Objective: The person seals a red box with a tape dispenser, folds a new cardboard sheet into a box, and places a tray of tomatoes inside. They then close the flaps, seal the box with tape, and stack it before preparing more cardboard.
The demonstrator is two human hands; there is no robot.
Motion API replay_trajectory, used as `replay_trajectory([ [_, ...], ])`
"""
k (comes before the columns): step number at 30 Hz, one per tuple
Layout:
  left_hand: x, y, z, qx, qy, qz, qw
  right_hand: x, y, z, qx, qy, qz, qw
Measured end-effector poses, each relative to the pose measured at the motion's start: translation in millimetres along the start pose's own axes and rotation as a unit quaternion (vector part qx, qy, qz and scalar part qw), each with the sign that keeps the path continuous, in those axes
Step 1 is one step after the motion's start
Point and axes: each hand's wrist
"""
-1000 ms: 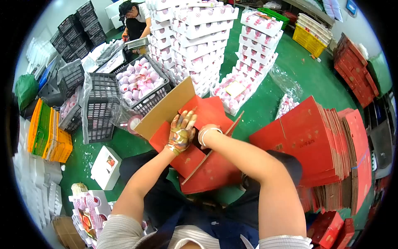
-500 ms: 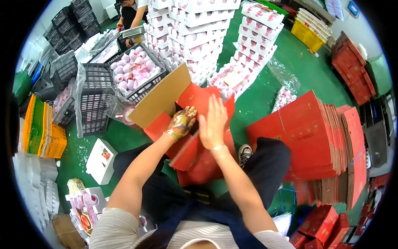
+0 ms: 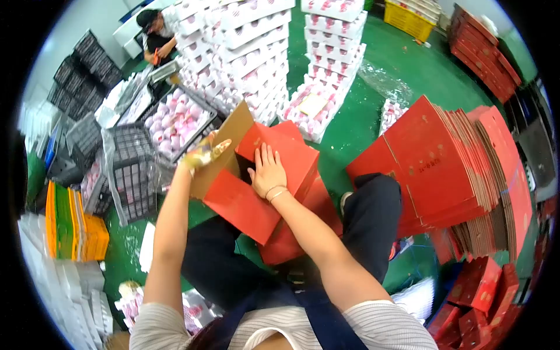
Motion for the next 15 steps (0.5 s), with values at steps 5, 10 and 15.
replay_trajectory([
  [5,-129.1,-36.9,-3.0,0.281,-0.934,0.212,0.067,20.1,6.2,-10.5,0.149,-0.213,0.015,0.965],
  [10,-160.8,-55.8,-113.1,0.304,-0.917,0.152,-0.209,45.5,21.6,-21.3,0.212,-0.500,0.120,0.831],
  [15,-159.6,-56.0,-106.6,0.310,-0.921,0.156,-0.179,77.8,-12.0,-39.0,0.200,-0.237,0.113,0.944],
])
Point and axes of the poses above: each hand's wrist, its own y-axis away from the middle knuckle, its own z-axis out of the palm, x = y × z, and after that the axes turned 1 degree about y, right-handed
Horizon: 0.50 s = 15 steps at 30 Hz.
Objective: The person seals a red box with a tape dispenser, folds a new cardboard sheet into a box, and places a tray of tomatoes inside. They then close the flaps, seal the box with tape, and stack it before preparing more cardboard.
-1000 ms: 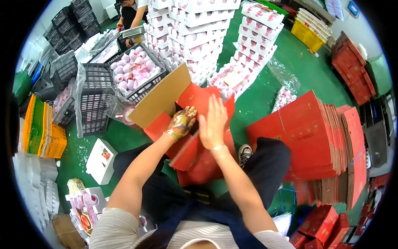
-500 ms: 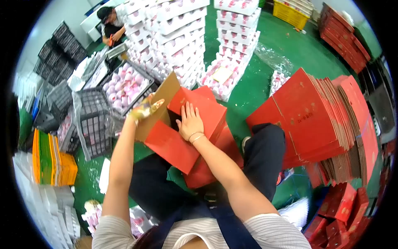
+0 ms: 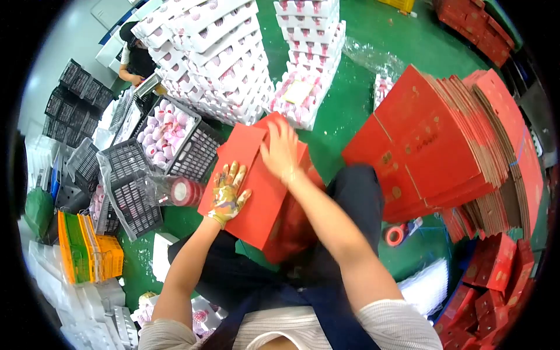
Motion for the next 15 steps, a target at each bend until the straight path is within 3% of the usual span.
replay_trajectory([
  [1,1.1,2.7,0.3,-0.001,-0.013,0.002,1.000,12.9,-16.5,4.0,-0.019,0.038,-0.045,0.998],
  [2,2.0,2.1,-4.4,-0.001,0.009,-0.001,1.000,21.9,-31.3,8.2,-0.146,0.049,0.014,0.988],
  [4,-2.2,2.0,-5.2,0.017,0.042,-0.003,0.999,23.6,-34.4,8.7,-0.210,0.110,0.047,0.970],
  [5,-3.2,7.2,-6.0,0.011,0.041,0.000,0.999,22.0,-24.3,4.2,-0.210,0.109,0.053,0.970],
  [7,4.1,17.8,-1.7,0.028,0.046,0.031,0.998,24.2,8.9,-19.4,-0.107,0.124,0.015,0.986],
  [10,19.6,25.2,-6.7,0.022,0.032,0.066,0.997,24.0,55.5,-57.7,-0.037,0.137,0.055,0.988],
  [15,35.5,12.3,-11.4,-0.043,0.025,0.071,0.996,21.5,74.1,-84.7,-0.014,0.159,0.088,0.983],
])
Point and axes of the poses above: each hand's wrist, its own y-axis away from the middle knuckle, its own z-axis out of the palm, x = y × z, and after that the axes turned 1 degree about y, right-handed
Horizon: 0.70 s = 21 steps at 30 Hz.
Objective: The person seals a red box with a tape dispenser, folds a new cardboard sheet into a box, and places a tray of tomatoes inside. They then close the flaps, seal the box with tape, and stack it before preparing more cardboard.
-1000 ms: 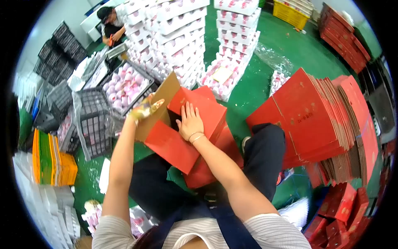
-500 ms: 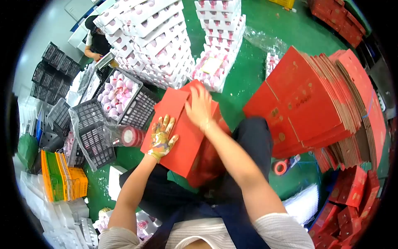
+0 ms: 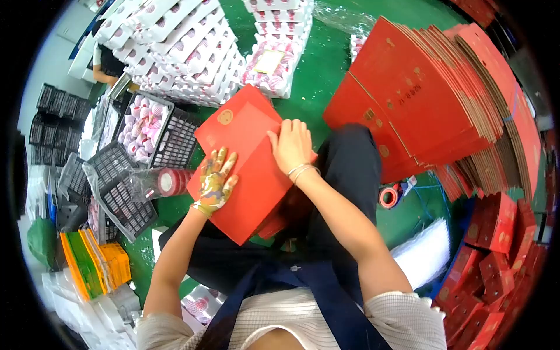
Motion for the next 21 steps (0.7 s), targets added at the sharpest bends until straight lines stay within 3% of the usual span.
replay_trajectory([
  [3,-1.6,-0.7,4.9,0.020,-0.023,-0.003,1.000,-11.0,1.5,-2.5,-0.070,-0.006,0.046,0.996],
  [5,2.2,0.2,9.5,0.031,-0.050,-0.002,0.998,-17.0,-2.5,-2.3,0.044,0.024,-0.008,0.999],
  [7,6.9,-2.6,17.2,0.040,-0.074,0.000,0.997,-26.8,-7.6,9.6,-0.054,0.014,-0.062,0.997],
  [9,14.1,-2.8,24.8,0.070,-0.157,-0.032,0.985,-18.7,-3.1,45.1,-0.114,0.092,-0.118,0.982],
  [12,27.2,3.1,22.6,0.068,-0.110,-0.057,0.990,-15.4,-10.2,51.6,-0.140,0.114,-0.109,0.977],
  [15,45.3,24.4,33.3,0.079,-0.085,-0.051,0.992,-18.4,-10.6,23.5,-0.204,0.071,-0.116,0.969],
  [16,50.8,25.0,32.3,0.073,-0.083,-0.053,0.992,-13.5,-6.2,6.8,-0.223,-0.022,-0.091,0.970],
  [17,53.2,23.9,27.4,0.067,-0.084,-0.056,0.993,-6.5,7.4,-15.7,-0.166,-0.173,-0.034,0.970],
  [18,52.3,22.7,28.0,0.064,-0.094,-0.050,0.992,8.3,17.7,-66.9,-0.105,-0.326,-0.037,0.939],
  [20,45.3,23.1,34.3,0.064,-0.109,-0.047,0.991,43.7,52.4,-178.1,-0.031,-0.349,0.068,0.934],
  [21,49.2,21.2,30.8,0.053,-0.115,-0.051,0.991,86.1,85.6,-183.3,0.083,-0.361,0.095,0.924],
])
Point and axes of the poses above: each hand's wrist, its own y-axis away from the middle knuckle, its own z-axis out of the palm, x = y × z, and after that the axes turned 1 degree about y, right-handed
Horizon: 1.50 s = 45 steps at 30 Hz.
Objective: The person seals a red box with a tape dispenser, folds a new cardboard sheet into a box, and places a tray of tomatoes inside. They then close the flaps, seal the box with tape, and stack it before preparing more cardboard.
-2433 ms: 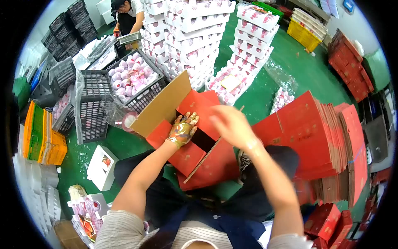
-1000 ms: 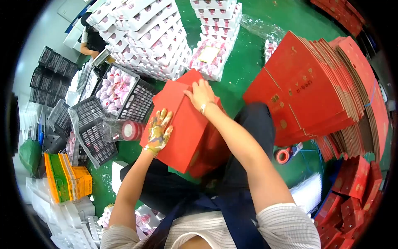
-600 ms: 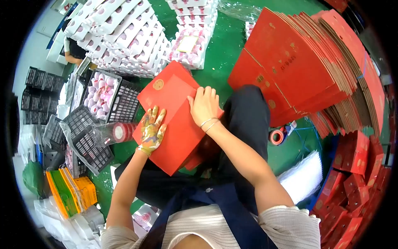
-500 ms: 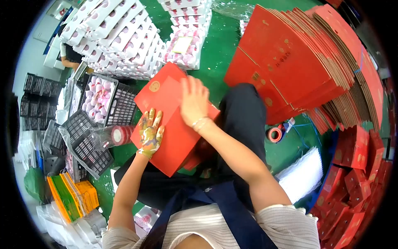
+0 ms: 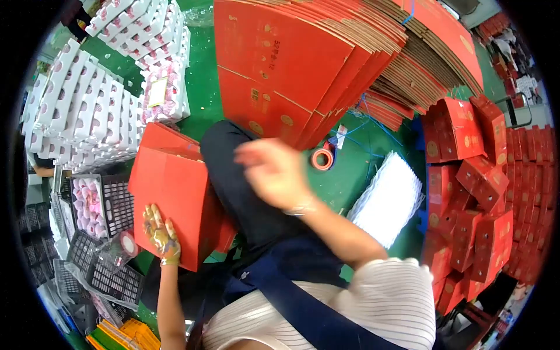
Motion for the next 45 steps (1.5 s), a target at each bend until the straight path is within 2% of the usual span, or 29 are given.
replay_trajectory([
  [1,0.8,-0.6,-1.2,-0.002,0.000,0.002,1.000,32.2,19.1,-45.5,0.113,0.089,0.079,0.986],
  [2,0.9,-1.2,-0.2,-0.004,0.001,0.004,1.000,71.1,31.8,-82.6,0.158,0.083,0.153,0.972],
  [3,-1.3,-1.4,2.1,-0.006,0.013,0.011,1.000,122.2,48.5,-119.4,0.148,0.175,0.279,0.932],
  [4,-1.6,-3.0,2.9,-0.014,0.023,0.005,1.000,196.3,76.9,-155.4,0.060,0.372,0.362,0.853],
  [5,-0.8,-3.3,2.7,-0.014,0.029,0.007,0.999,247.8,96.1,-170.7,-0.038,0.478,0.438,0.760],
  [6,-0.2,-4.1,2.7,-0.013,0.036,0.006,0.999,289.1,104.9,-171.3,-0.119,0.510,0.468,0.712],
  [7,0.0,-4.6,3.3,-0.012,0.037,0.005,0.999,325.2,103.0,-168.6,-0.127,0.470,0.539,0.687],
  [8,0.3,-5.0,2.3,-0.024,0.031,-0.002,0.999,354.2,103.9,-162.3,-0.137,0.474,0.534,0.687],
  [10,0.7,-5.6,2.8,-0.030,0.014,-0.005,0.999,385.8,109.8,-147.9,0.054,0.470,0.552,0.687],
  [11,3.1,-6.5,2.9,-0.033,0.012,-0.016,0.999,389.5,109.5,-147.2,0.094,0.452,0.563,0.686],
  [13,4.5,-7.7,-3.7,-0.038,0.031,-0.014,0.999,380.8,122.9,-147.7,0.114,0.501,0.549,0.660],
  [15,3.0,-7.5,-3.7,-0.037,0.035,-0.019,0.999,318.5,138.2,-160.5,0.129,0.516,0.496,0.686],
  [18,3.8,-8.4,-9.3,-0.036,0.033,-0.026,0.998,217.0,147.9,-194.2,0.121,0.438,0.299,0.839],
  [19,2.5,-7.8,-8.9,-0.031,0.038,-0.029,0.998,155.7,120.6,-180.9,0.120,0.362,0.293,0.877],
  [20,-0.5,-5.8,-9.0,-0.028,0.044,-0.025,0.998,125.3,102.8,-178.3,0.113,0.301,0.217,0.922],
  [21,-3.6,-3.1,-11.8,-0.023,0.053,-0.035,0.998,56.9,58.3,-148.2,0.050,0.375,0.204,0.903],
  [22,-2.9,-3.9,-12.8,-0.019,0.058,-0.040,0.997,7.8,21.8,-113.1,0.009,0.336,0.164,0.927],
  [24,1.0,-5.0,-15.2,0.006,0.076,-0.057,0.995,-44.0,-30.0,-55.5,-0.085,0.351,0.087,0.928],
  [25,-0.2,-4.8,-16.0,0.005,0.090,-0.058,0.994,-61.3,-49.4,-21.0,-0.122,0.303,0.072,0.942],
  [28,-10.3,1.6,-12.5,0.021,0.142,-0.071,0.987,-84.3,-89.1,85.3,-0.259,0.213,0.024,0.942],
  [30,-13.1,5.0,-3.7,0.040,0.164,-0.075,0.983,-74.2,-108.3,155.8,-0.342,0.153,0.011,0.927],
  [32,-16.5,6.1,-5.2,0.023,0.174,-0.075,0.982,-65.6,-115.1,229.8,-0.391,0.138,0.000,0.910],
  [33,-15.3,7.8,-5.9,0.028,0.183,-0.081,0.979,-57.3,-117.7,259.0,-0.416,0.178,0.006,0.892],
  [34,-17.1,8.4,-5.3,0.035,0.191,-0.083,0.977,-48.1,-118.1,285.1,-0.436,0.219,0.009,0.873],
  [36,-18.4,8.6,-1.2,0.070,0.237,-0.092,0.965,-3.8,-118.6,314.7,-0.464,0.195,-0.043,0.863],
  [38,-18.7,6.9,4.1,0.055,0.228,-0.102,0.967,5.0,-110.2,325.5,-0.490,0.177,-0.023,0.854],
  [40,-21.6,3.3,20.3,0.165,0.274,-0.142,0.937,13.8,-109.8,326.3,-0.498,0.155,0.069,0.850],
  [42,-33.7,-9.1,20.8,0.301,0.394,-0.256,0.830,11.3,-109.1,324.8,-0.497,0.150,0.042,0.854],
  [45,-42.6,-17.3,19.8,0.339,0.450,-0.329,0.758,7.8,-106.2,324.5,-0.521,0.141,0.039,0.841],
])
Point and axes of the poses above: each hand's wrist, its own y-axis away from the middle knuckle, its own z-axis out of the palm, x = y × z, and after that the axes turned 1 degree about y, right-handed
